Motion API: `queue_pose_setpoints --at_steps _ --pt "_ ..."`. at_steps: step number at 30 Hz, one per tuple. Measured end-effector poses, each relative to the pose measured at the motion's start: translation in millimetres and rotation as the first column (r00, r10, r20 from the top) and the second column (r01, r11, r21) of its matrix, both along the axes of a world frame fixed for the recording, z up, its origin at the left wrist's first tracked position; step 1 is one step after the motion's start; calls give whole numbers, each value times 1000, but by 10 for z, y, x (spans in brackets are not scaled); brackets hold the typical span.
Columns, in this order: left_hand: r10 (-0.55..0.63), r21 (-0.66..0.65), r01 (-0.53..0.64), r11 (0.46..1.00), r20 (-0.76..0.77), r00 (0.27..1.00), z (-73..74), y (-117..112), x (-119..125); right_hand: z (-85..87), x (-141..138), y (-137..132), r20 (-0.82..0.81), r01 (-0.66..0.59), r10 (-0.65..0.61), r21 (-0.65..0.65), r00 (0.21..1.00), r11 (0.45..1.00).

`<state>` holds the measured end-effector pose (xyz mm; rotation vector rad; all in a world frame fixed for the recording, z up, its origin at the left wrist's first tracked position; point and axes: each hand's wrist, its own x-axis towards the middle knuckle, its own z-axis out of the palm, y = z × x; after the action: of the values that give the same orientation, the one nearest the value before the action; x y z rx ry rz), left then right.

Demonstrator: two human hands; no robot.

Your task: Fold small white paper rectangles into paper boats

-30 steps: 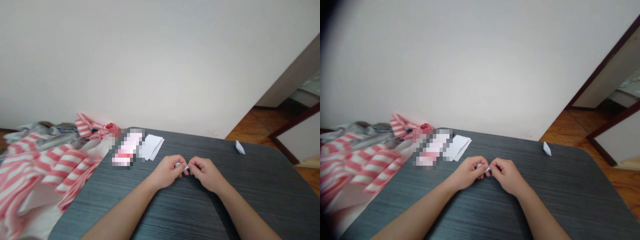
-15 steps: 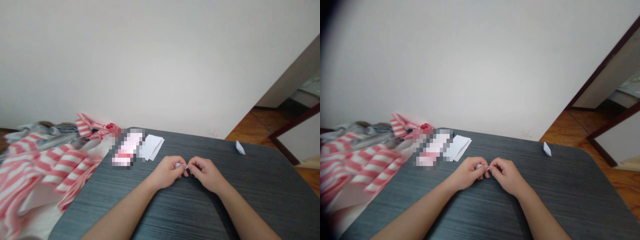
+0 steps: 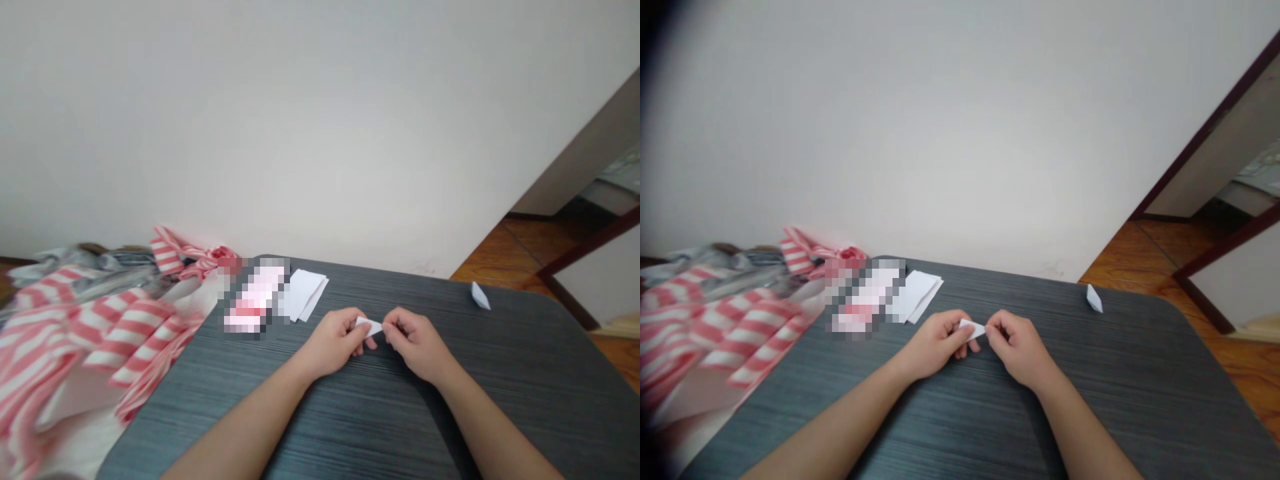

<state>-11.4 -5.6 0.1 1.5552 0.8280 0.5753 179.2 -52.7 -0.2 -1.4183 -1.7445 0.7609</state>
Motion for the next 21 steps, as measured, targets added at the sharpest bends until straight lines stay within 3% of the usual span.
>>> queue_pose_setpoints --at_steps 15,21 --pt "-31 56 32 998 -15 999 12 -1 -17 -29 -20 17 -12 -57 57 -50 998 997" --pt "-12 14 12 1000 -6 1000 17 -5 -11 -30 -12 7 -25 -46 45 -51 999 998"
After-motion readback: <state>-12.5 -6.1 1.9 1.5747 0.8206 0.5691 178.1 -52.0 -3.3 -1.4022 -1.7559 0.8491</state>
